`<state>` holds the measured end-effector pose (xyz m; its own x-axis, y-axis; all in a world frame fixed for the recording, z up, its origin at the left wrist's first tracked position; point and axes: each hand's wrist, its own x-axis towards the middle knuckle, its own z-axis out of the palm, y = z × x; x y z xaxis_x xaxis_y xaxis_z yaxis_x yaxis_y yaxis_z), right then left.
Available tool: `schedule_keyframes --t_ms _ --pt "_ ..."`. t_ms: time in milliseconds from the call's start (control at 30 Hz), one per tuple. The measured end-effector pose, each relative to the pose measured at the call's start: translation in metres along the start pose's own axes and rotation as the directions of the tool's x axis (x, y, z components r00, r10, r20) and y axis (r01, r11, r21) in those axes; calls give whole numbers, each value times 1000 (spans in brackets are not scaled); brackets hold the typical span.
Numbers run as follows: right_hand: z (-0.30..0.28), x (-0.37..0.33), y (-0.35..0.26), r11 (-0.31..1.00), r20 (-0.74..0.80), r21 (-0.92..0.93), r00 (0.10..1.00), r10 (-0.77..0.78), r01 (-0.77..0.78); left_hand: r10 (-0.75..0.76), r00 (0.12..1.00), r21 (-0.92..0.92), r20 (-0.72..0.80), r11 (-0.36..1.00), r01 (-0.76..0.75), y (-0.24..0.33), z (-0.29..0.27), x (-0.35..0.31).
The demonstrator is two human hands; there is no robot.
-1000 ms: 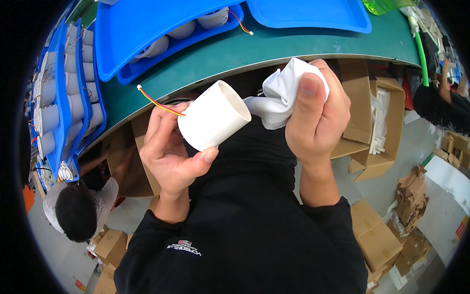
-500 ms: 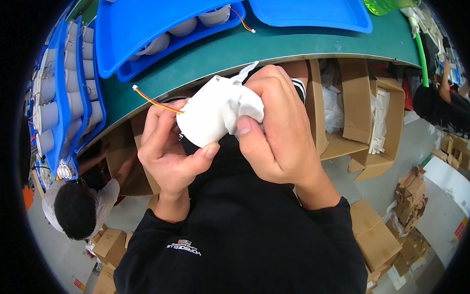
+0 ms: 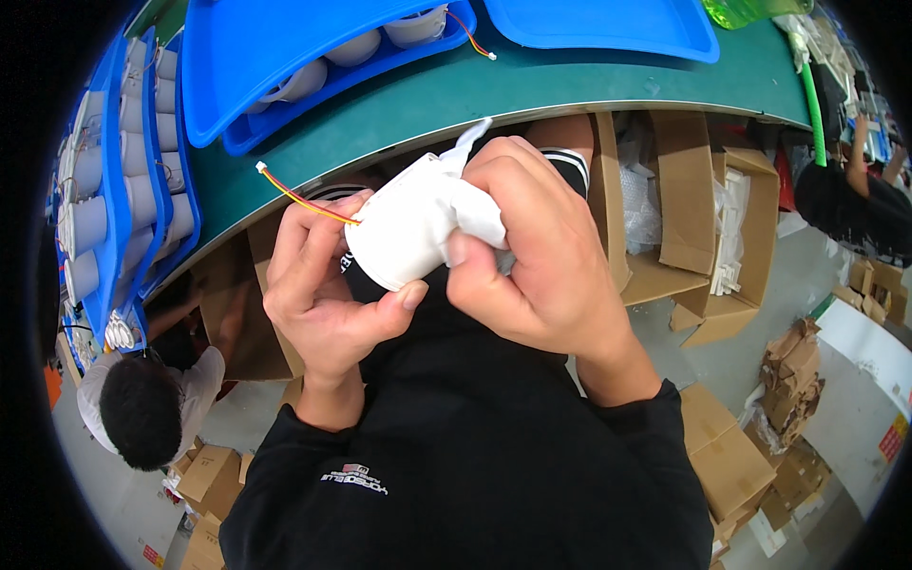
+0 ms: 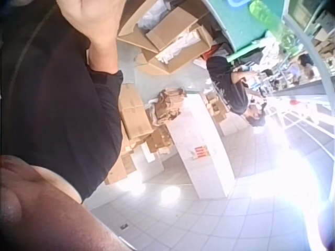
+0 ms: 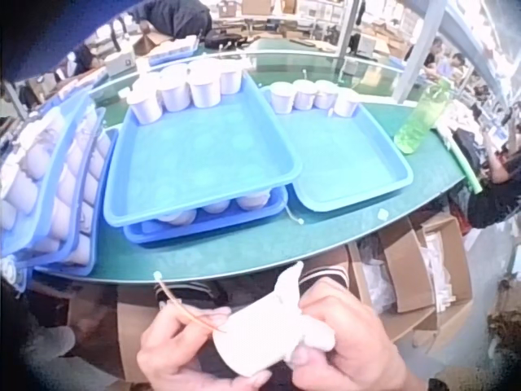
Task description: Cleaning and inspecting white cylindrical electronic components with a cloth at a factory workbench.
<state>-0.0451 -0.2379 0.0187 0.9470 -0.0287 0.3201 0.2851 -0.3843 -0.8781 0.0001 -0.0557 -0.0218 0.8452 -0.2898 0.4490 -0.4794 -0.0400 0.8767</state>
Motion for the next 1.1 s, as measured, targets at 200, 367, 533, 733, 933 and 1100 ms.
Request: schedule_keyframes --t_ms 200,367,533,733,933,1100 --pt "-8 3 1 988 85 -149 996 -32 44 13 1000 -16 28 1000 -13 -2 -7 0" --pt "-5 5 -4 987 101 -145 994 -47 62 12 999 7 44 1000 -13 -2 -8 1" --pt "-5 5 4 989 90 -114 993 -82 92 8 999 0 48 1000 -8 -2 -10 0" --pt "-2 8 -2 990 83 -117 994 -75 84 17 999 5 32 1000 -17 -4 -10 0" --pt "-6 8 5 995 61 -58 995 -75 79 -1 996 23 88 1000 -1 -5 -11 1" --pt "-7 7 7 993 79 -88 994 -76 83 39 997 18 73 999 -41 -4 -11 1"
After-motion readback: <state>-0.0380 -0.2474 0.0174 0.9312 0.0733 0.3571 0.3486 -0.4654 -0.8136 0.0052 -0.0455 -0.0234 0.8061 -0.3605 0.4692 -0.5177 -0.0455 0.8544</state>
